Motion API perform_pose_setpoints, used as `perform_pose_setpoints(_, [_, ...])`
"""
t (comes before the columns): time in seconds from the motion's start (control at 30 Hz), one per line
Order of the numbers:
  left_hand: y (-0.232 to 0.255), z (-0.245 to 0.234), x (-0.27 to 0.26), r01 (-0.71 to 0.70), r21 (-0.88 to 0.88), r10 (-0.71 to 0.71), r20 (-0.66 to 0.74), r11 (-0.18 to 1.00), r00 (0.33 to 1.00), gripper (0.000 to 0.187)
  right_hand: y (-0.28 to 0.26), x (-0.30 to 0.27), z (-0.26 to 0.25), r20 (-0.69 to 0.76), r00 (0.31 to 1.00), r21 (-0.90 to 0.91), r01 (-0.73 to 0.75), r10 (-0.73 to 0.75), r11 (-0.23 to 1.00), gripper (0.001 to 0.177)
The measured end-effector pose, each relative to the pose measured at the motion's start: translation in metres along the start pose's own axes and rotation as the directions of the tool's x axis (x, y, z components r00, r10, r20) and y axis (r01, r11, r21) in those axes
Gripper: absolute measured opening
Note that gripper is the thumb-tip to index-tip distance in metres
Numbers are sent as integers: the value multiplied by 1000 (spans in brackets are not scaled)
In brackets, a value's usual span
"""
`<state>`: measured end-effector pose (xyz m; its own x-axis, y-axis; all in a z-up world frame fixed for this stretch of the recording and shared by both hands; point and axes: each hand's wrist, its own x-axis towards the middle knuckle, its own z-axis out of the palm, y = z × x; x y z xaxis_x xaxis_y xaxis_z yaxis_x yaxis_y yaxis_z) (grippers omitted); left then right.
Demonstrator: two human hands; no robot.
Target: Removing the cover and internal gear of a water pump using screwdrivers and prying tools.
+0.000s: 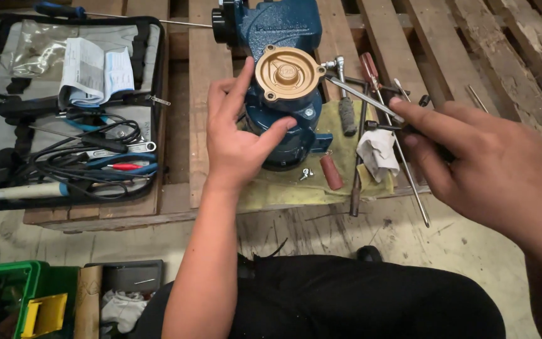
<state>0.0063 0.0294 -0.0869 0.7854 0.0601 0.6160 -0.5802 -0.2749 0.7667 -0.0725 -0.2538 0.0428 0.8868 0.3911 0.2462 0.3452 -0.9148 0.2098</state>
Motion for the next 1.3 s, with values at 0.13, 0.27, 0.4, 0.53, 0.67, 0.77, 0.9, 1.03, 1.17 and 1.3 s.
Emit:
perform_pose_setpoints(0.13, [2, -2, 0, 18, 9, -18, 5, 1000, 1000, 82, -1, 0, 3, -34, 999, -80, 17, -20, 997, 49])
perform_pose_setpoints(0.27, [-1, -1, 1, 0, 8, 0, 4, 1000, 1000, 83, -4, 0, 3, -22, 1000, -146, 15, -18, 989, 51])
perform_pose_setpoints(0.4, [-3, 0, 0, 4, 8, -4, -5, 1000, 1000, 83, -12, -3, 1, -32, 999, -218, 7, -14, 976, 52])
perform_pose_setpoints(0.53, [-4, 1, 0, -11, -3, 11, -9, 1000, 1000, 83, -19, -4, 4, -68, 998, -186, -10, -2, 982, 49])
perform_pose_setpoints(0.67, [-8, 2, 0, -39, 14, 40, -16, 999, 999, 84, -28, -7, 29, -127, 991, 41, -42, 47, 998, 44])
perform_pose_setpoints(0.77, [-13, 2, -2, -80, 17, 81, -30, 997, 996, 83, -40, -12, 63, -266, 960, 264, -15, 88, 964, 45])
perform_pose_setpoints(0.9, [-17, 1, 0, -123, 25, 124, -48, 992, 991, 82, -56, -7, 111, -420, 896, 522, 108, 145, 846, 48])
perform_pose_setpoints(1.03, [-15, -4, 0, -101, 53, 105, -72, 993, 992, 81, -70, 0, 129, -512, 842, 510, 142, 167, 848, 44])
perform_pose_setpoints(1.17, [-17, -1, -3, -89, 84, 90, -15, 993, 996, 83, -59, 14, 104, -633, 730, 538, 176, 257, 824, 55])
perform_pose_setpoints(1.3, [-1, 2, 12, -151, 22, 148, 102, 988, 984, 76, -59, 10, 15, -693, 635, 504, 88, 341, 859, 37])
